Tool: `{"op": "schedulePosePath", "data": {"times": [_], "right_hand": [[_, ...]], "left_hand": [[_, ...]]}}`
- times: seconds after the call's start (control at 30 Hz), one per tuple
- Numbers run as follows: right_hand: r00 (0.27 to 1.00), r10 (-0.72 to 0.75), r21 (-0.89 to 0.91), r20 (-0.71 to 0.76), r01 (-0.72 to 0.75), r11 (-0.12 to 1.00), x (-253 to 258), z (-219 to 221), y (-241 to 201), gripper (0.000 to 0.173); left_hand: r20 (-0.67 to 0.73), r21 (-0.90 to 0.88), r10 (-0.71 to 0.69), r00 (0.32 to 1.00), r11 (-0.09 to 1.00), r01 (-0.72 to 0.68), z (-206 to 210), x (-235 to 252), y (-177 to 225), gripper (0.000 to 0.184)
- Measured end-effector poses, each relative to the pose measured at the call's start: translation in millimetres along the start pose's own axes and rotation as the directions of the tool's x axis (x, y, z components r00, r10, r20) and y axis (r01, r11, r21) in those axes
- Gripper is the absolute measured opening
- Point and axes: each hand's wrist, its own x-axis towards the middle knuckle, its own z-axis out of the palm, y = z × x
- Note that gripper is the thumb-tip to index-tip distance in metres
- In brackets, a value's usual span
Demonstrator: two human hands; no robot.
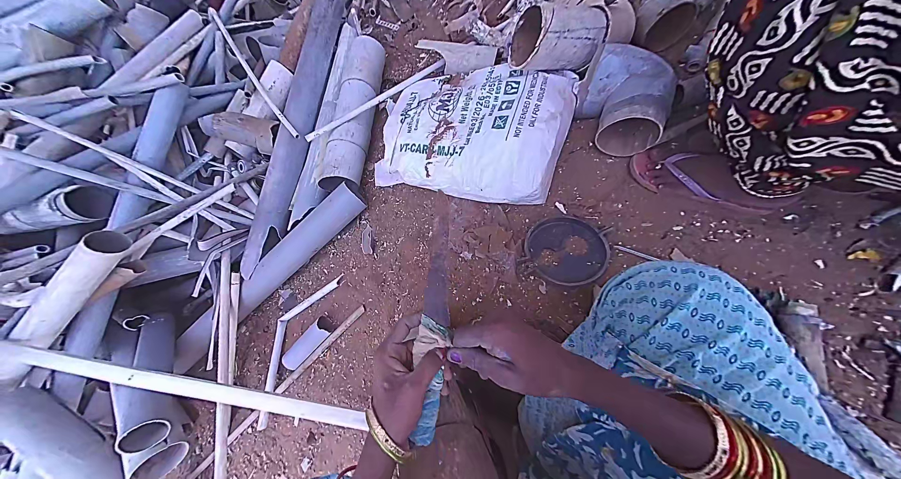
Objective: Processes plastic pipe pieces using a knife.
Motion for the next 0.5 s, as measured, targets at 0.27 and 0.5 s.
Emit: {"op": "schedulePosePath", "data": {"times": [0.27,0.5], "right_hand": [[0.998,0.039,0.105,-0.059,-0.033,0.994,-5.1,6.1,-4.2,0.033],[0.992,0.124,-0.005,0.028,-0.123,0.992,1.9,1.8,-13.6,0.031]], "left_hand": [[0.081,0.526,0.462,0.883,0.732,-0.432,-1.8,2.3,-23.6,0.036],[0.11,0.483,0.372,0.922,0.791,-0.377,-7.7,6.5,-29.5,0.035]]}}
